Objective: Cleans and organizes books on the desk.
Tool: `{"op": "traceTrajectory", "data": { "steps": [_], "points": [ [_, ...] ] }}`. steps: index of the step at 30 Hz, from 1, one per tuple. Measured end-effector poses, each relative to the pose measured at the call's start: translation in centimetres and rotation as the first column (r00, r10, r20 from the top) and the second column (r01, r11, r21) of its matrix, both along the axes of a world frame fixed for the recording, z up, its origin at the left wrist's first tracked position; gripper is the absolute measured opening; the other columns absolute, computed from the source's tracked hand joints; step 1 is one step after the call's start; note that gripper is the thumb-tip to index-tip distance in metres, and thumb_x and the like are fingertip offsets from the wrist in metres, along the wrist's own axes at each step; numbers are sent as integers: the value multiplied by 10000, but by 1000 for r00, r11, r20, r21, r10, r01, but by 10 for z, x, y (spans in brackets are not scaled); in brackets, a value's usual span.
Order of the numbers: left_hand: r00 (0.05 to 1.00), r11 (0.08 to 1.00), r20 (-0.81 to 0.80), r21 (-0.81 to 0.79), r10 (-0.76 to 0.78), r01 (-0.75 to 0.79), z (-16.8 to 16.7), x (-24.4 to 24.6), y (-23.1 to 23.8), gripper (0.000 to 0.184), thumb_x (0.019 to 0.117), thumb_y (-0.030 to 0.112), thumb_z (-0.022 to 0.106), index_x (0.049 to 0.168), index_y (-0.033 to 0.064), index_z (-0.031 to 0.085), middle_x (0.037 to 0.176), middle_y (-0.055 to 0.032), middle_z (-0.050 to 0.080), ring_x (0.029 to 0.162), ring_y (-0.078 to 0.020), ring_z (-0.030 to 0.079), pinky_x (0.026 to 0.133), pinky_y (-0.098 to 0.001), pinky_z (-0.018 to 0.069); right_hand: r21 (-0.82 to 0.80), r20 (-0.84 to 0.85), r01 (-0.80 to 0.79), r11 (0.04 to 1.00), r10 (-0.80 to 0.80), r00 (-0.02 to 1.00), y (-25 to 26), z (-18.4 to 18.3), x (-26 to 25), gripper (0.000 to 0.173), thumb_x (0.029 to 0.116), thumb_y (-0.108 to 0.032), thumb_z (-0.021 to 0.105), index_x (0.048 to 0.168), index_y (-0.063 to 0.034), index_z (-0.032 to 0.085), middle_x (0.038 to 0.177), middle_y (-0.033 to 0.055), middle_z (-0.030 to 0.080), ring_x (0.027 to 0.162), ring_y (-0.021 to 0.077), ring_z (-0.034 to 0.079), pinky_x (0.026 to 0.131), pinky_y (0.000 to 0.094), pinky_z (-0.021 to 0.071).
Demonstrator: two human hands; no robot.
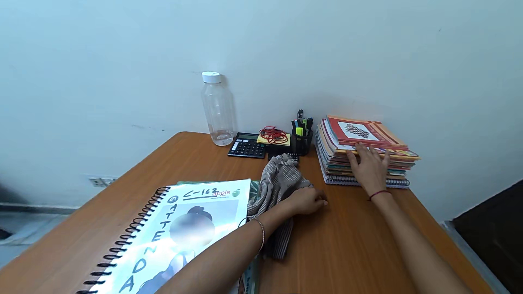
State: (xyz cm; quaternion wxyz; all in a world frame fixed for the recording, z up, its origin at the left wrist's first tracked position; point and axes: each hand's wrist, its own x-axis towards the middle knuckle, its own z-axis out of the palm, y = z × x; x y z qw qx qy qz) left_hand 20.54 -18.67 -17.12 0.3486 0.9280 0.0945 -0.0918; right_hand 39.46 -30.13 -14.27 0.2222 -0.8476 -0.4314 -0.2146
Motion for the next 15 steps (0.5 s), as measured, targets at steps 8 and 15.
{"op": "traceTrajectory", "data": {
  "steps": [8, 15],
  "points": [
    [1000, 1000, -17, 18, 13, -13, 3, -1, -5, 399, 1121, 279, 425, 1384, 28, 590, 1254, -219, 664, 1176, -360, 632, 1044, -564, 447, -45, -56, 4, 999, -7, 998, -4, 5, -5, 596, 1075, -476, 453, 1461, -33, 551, 1535, 154, 518, 1464, 415, 409, 1194, 707, 123],
    [1000, 996, 16, 88, 11, -13, -2, -2, -7, 377, 1112, 275, 451, 1348, 38, 624, 1222, -203, 683, 1167, -361, 643, 1030, -587, 457, -85, -82, -10, 996, 3, 997, -7, 10, -11, 657, 1042, -495, 525, 1482, -7, 503, 1531, 265, 456, 1469, 452, 363, 1203, 675, 165]
  ]
}}
